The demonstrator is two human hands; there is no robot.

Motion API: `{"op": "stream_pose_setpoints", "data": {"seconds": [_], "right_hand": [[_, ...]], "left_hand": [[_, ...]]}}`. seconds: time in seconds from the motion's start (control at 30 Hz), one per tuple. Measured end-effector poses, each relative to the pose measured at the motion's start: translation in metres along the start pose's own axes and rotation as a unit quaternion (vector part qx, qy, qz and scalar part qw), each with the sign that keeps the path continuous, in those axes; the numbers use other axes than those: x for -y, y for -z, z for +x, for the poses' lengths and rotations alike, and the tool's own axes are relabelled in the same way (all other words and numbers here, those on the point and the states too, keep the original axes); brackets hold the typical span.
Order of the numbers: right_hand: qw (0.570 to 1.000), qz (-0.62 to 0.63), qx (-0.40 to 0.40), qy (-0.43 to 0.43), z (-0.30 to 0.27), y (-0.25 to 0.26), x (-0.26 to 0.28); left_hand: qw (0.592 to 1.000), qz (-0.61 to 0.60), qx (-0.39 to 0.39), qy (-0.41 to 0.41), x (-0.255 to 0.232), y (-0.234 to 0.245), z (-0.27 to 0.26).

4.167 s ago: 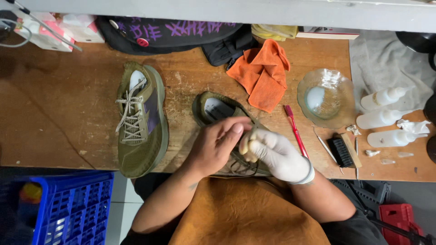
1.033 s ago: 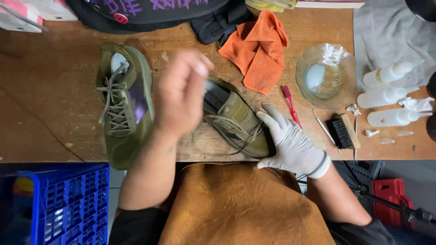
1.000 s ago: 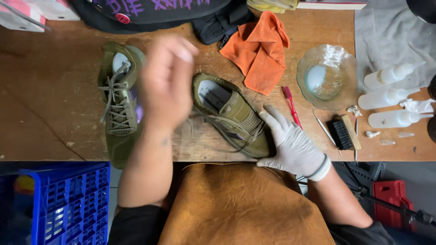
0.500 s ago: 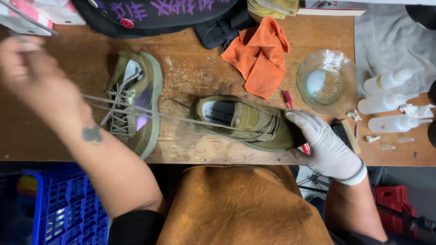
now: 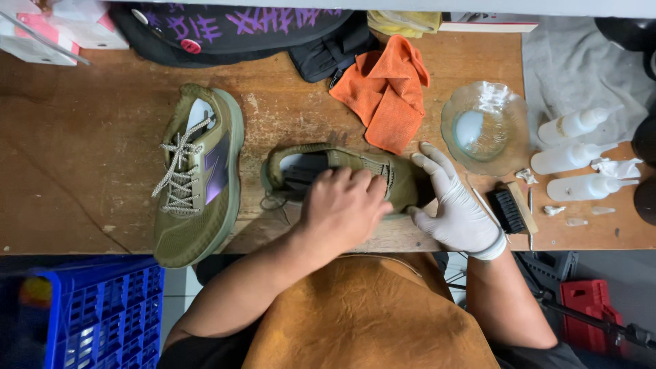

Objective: The person laces a pair of olive green sneakers on a wooden workbench. They thread the laces through the eyelets, pull them tight, and tie a knot.

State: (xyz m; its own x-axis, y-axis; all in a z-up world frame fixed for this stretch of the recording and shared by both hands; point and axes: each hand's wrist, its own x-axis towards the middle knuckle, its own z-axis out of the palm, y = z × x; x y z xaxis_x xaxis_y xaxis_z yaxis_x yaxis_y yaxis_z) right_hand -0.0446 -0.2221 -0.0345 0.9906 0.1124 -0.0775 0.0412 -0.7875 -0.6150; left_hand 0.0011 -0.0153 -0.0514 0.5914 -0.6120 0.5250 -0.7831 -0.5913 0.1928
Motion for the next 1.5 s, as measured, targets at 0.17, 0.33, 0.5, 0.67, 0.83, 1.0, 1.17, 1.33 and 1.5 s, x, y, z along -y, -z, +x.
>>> {"op": "stream_pose_setpoints", "data": {"seconds": [0.17, 0.33, 0.5, 0.67, 0.83, 1.0, 1.17, 1.33, 1.5], "right_hand": [[0.999, -0.021, 0.002, -0.049, 0.002, -0.001, 0.000], [0.995, 0.020, -0.014, -0.094, 0.003, -0.011, -0.001], [0.985, 0.102, -0.078, -0.112, 0.009, -0.009, 0.008], [0.971, 0.193, -0.077, -0.115, 0.017, -0.009, -0.008], [0.926, 0.335, -0.126, -0.121, 0.023, -0.004, -0.036], [0.958, 0.159, -0.240, 0.004, 0.036, 0.010, -0.019], [0.960, 0.096, -0.260, -0.030, 0.038, 0.023, -0.017], [0.956, 0.082, -0.264, -0.095, 0.035, 0.031, -0.012], [0.952, 0.059, -0.276, -0.120, 0.031, 0.023, -0.026]], "left_hand": [[0.994, 0.109, 0.006, -0.020, -0.005, -0.018, -0.004], [0.996, 0.086, 0.023, -0.026, 0.000, -0.003, -0.002], [0.989, -0.028, 0.121, 0.082, 0.023, 0.005, 0.002], [0.962, -0.057, 0.224, 0.145, 0.057, 0.074, 0.011], [0.953, -0.108, 0.230, 0.168, 0.081, 0.124, 0.006], [0.927, -0.140, -0.114, 0.329, 0.141, 0.164, -0.035], [0.702, -0.333, -0.342, 0.528, 0.208, 0.149, -0.055], [0.519, -0.469, -0.414, 0.582, 0.254, 0.146, -0.096], [0.500, -0.546, -0.497, 0.452, 0.330, 0.131, -0.190]]}}
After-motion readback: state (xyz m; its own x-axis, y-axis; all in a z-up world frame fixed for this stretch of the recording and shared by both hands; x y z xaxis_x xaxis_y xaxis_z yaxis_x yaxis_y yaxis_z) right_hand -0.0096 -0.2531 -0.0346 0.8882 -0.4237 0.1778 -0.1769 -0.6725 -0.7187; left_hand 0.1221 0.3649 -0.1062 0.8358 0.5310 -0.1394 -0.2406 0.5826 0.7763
